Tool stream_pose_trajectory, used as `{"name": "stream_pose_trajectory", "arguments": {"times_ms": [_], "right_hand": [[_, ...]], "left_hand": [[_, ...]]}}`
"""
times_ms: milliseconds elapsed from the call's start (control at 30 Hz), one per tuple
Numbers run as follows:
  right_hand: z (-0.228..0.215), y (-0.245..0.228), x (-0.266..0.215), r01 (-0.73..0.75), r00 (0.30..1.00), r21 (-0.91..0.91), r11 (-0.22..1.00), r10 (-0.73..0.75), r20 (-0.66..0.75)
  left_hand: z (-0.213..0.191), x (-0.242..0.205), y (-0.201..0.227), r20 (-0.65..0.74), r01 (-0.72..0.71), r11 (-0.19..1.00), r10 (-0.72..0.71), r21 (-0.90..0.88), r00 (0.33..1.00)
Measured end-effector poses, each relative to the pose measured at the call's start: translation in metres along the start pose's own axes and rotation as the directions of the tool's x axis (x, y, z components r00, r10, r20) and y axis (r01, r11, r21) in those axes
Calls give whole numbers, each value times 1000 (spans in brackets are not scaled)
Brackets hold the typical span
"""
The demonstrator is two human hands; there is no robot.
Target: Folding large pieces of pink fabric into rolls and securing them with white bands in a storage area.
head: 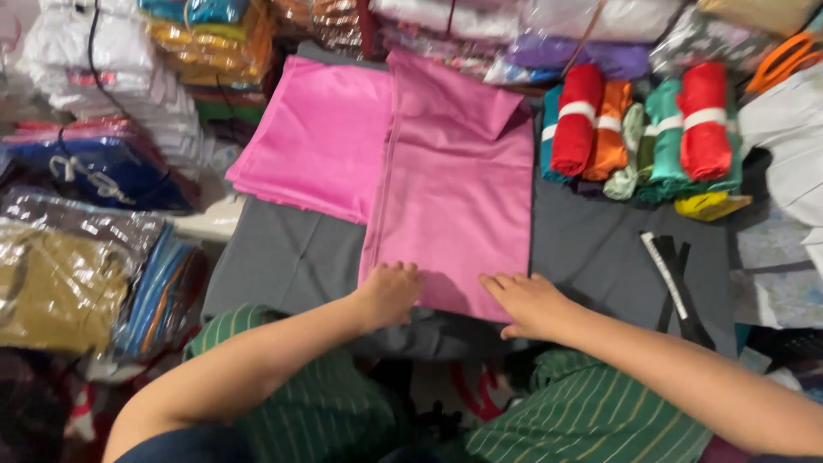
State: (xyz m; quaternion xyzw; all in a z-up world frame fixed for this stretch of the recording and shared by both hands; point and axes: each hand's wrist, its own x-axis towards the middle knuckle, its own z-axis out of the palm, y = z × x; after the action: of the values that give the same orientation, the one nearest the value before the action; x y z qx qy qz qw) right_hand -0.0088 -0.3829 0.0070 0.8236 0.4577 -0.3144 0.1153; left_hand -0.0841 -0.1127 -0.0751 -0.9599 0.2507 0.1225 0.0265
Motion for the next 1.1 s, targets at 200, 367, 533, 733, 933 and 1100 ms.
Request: {"name": "stream_pose_trajectory", "arguments": {"times_ms": [200,367,533,733,933,1100], "right_hand": [[54,-7,8,-54,977,-248,967,0,-213],[68,-2,4,-56,972,-234,971,0,-233],[61,15,-4,-19,939,-173,985,-42,-342],[43,54,6,47,957,75,996,-23,-290],[-46,59,-21,16,954,309,951,78,-290],[-83,49,-37,-95,962,389,916,184,-200]], "left_hand": [[93,27,11,-412,101,990,-54,95,909],[106,34,8,-602,158,974,-28,164,798],[123,42,-10,-615,158,961,17,229,788],[42,18,-33,-415,134,987,-86,86,905],[-50,5,-58,-125,75,987,-94,-145,988],[-57,2,-91,-94,85,956,-116,-280,989]]}}
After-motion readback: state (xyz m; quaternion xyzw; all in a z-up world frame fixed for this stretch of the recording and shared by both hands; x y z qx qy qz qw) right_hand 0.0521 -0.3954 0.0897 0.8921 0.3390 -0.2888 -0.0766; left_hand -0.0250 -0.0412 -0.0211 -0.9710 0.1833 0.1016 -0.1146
